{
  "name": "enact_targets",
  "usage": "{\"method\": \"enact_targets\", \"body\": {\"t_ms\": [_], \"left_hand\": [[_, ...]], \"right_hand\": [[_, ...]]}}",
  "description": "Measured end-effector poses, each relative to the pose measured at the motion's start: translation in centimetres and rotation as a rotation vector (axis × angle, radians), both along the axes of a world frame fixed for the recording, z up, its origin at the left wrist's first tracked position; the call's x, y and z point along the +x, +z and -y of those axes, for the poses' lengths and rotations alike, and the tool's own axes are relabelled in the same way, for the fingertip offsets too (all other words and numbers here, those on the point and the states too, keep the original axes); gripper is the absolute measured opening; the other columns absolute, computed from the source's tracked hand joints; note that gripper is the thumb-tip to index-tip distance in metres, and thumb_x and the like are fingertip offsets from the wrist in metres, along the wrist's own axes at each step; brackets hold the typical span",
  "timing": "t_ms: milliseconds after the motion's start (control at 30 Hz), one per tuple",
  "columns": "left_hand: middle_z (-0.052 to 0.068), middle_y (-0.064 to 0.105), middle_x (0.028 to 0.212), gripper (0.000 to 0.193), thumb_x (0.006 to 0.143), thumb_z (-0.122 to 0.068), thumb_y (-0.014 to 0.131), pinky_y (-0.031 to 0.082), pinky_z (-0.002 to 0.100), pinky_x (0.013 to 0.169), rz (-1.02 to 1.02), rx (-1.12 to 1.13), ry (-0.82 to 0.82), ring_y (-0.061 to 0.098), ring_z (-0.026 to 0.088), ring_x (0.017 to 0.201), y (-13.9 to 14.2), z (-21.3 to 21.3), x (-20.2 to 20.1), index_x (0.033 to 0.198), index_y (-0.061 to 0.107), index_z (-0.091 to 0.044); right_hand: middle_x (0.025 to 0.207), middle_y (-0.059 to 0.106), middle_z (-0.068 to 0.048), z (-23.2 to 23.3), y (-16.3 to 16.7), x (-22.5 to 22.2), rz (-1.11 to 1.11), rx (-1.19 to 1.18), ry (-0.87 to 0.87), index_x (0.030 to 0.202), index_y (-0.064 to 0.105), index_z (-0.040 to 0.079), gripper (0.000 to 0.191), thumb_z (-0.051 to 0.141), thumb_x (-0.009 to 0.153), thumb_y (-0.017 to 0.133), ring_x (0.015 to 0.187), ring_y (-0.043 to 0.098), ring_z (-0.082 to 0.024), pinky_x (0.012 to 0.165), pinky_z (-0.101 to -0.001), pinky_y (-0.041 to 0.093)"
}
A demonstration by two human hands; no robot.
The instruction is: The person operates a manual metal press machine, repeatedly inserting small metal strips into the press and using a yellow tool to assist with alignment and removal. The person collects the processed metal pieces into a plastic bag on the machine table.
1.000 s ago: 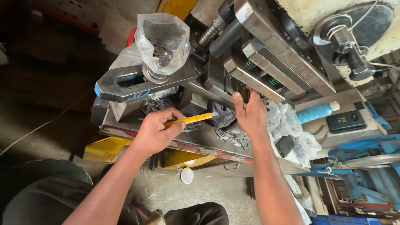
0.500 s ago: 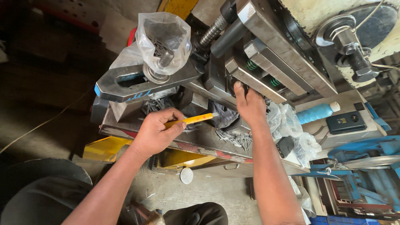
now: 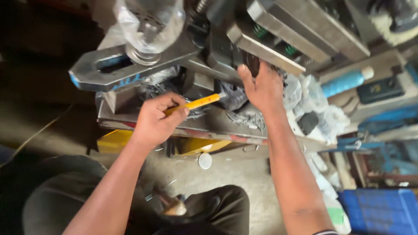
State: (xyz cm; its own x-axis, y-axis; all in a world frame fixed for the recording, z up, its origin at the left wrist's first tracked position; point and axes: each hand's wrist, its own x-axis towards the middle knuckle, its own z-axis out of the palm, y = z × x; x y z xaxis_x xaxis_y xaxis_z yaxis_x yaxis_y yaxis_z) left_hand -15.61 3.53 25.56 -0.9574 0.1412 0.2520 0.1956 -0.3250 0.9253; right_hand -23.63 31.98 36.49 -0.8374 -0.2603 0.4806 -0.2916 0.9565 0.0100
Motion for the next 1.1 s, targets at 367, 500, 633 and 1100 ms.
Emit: {"method": "enact_targets", "body": {"t_ms": [367,500,633,1100], "left_hand": [[-0.005,0.061,0.083,0.007,0.096,0.004,0.069,0.041,0.018,0.065,-0.055,-0.025,0.036,0.051,0.0,0.075,-0.1,-0.3,0.4,0.1,0.065,0.0],[-0.005,0.059,0.08,0.007,0.095,0.004,0.07,0.036,0.019,0.06,0.004,-0.026,0.039,0.047,0.0,0.07,-0.6,-0.5,0.4,0.099,0.065,0.0],[-0.005,0.059,0.078,0.007,0.094,0.004,0.07,0.035,0.019,0.058,-0.01,-0.074,0.074,0.047,0.0,0.068,-0.6,-0.9,0.2,0.099,0.066,0.001],[-0.005,0.058,0.078,0.008,0.095,0.004,0.069,0.034,0.019,0.057,-0.008,-0.044,0.085,0.046,0.0,0.067,-0.7,-1.6,0.1,0.101,0.065,0.002]], "right_hand": [[0.132,0.066,-0.021,-0.1,-1.1,10.5,-0.147,-0.243,0.195,0.14,0.059,0.0,0.039,0.016,0.106,0.069,0.125,0.063,-0.041,0.109,-0.0465,0.05],[0.104,0.07,-0.011,-0.1,-5.3,13.9,0.098,-0.56,-0.032,0.116,0.073,0.005,0.023,0.014,0.095,0.072,0.089,0.07,-0.024,0.078,-0.035,0.056],[0.097,0.066,-0.011,-0.7,-7.3,14.2,0.041,-0.5,-0.031,0.114,0.075,0.005,0.025,0.014,0.091,0.076,0.084,0.066,-0.027,0.073,-0.0378,0.053],[0.101,0.061,-0.011,0.5,-7.4,13.6,-0.014,-0.243,0.052,0.11,0.073,0.006,0.04,0.035,0.084,0.083,0.094,0.059,-0.034,0.083,-0.0481,0.047]]}}
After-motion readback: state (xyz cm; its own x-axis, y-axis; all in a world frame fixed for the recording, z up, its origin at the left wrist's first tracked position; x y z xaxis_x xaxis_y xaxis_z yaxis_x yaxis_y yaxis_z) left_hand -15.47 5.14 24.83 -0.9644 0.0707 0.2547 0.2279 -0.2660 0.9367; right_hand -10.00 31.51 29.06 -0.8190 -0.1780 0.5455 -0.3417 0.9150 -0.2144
